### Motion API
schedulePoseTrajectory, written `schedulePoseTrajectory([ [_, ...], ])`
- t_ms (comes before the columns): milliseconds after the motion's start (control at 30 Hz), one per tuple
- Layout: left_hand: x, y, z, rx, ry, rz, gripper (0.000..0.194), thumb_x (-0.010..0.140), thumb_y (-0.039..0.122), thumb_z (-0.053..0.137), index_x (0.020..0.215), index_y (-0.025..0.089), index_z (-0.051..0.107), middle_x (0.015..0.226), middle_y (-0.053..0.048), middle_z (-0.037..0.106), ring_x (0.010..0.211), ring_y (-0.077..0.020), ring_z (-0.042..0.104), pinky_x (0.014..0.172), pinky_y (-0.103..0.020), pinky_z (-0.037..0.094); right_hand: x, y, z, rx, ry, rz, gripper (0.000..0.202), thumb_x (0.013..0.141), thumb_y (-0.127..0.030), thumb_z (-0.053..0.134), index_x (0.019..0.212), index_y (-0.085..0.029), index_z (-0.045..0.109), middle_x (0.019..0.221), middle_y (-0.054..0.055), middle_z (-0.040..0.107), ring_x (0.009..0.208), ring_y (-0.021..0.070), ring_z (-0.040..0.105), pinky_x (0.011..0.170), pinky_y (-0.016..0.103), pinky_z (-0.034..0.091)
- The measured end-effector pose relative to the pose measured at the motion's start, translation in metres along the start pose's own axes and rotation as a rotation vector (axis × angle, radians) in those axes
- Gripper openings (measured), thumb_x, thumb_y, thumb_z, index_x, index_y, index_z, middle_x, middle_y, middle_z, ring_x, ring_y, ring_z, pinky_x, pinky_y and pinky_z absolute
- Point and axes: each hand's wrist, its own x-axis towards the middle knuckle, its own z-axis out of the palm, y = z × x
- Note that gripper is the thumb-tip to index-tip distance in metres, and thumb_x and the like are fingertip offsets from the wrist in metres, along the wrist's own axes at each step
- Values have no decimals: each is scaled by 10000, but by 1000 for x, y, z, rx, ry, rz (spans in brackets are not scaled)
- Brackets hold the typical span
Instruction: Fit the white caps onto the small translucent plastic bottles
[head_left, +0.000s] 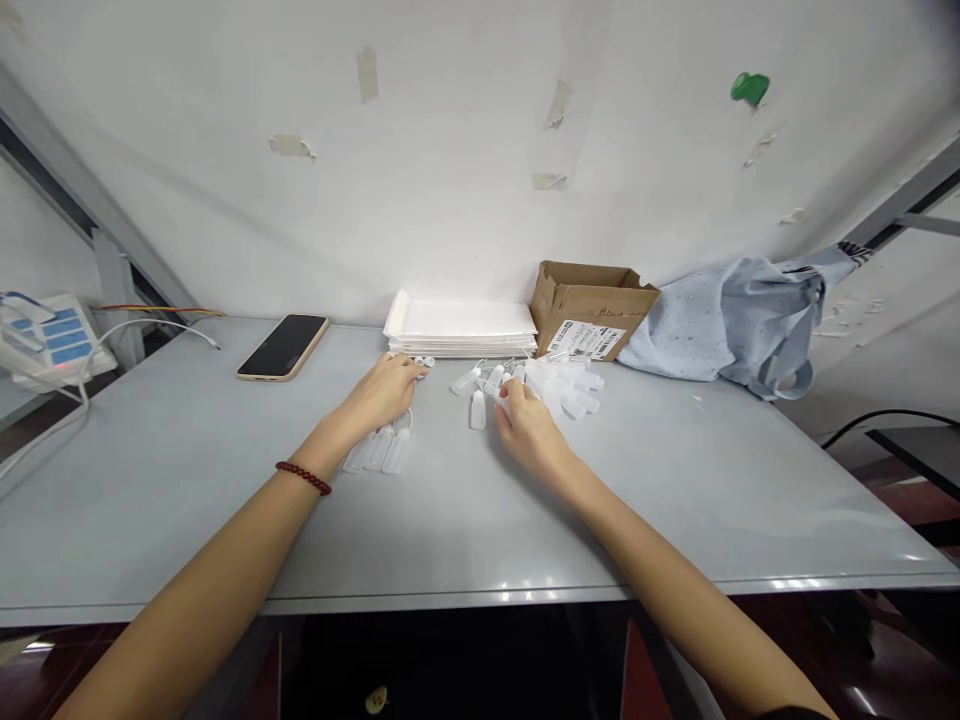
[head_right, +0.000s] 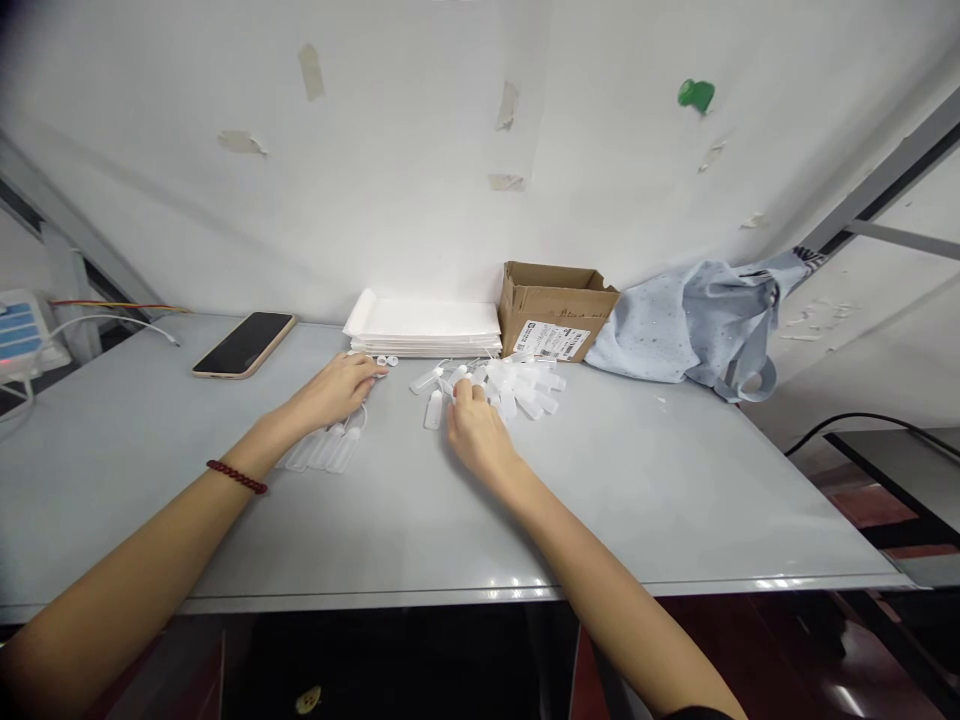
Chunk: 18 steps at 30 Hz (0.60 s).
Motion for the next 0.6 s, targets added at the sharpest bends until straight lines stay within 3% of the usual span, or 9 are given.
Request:
schedulePoseTrajectory([
  [200,0,1,0,14,-25,-14,362,857,156,355,1061,174,654,982,-114,622,1012,-271,520,895,-403,422,-1,-6,-5,-225,-78,44,183,898,-218,431,1059,-135,457,1030,170,551,706,236,595,553,303,343],
  [400,0,3,1,46,-37,-41,372,860,186,370,1120,154,636,965,-120,605,1007,-272,524,880,-396,439,-3,-3,-3,-332,-22,24,217,913,-275,424,1052,-125,496,1023,154,564,702,228,604,497,287,317],
  [500,0,5,2,47,-51,-74,376,872,186,353,1110,147,642,956,-122,588,995,-263,523,875,-383,441,3,-7,-6,-262,36,-36,188,917,-275,420,995,-135,518,1015,133,580,692,203,595,501,282,346],
  [600,0,8,2,59,-65,-85,371,881,181,341,1076,142,654,944,-126,581,980,-259,524,868,-377,442,-5,-17,-17,-19,90,-227,133,906,-230,426,955,-161,529,978,101,603,674,168,578,541,283,411],
])
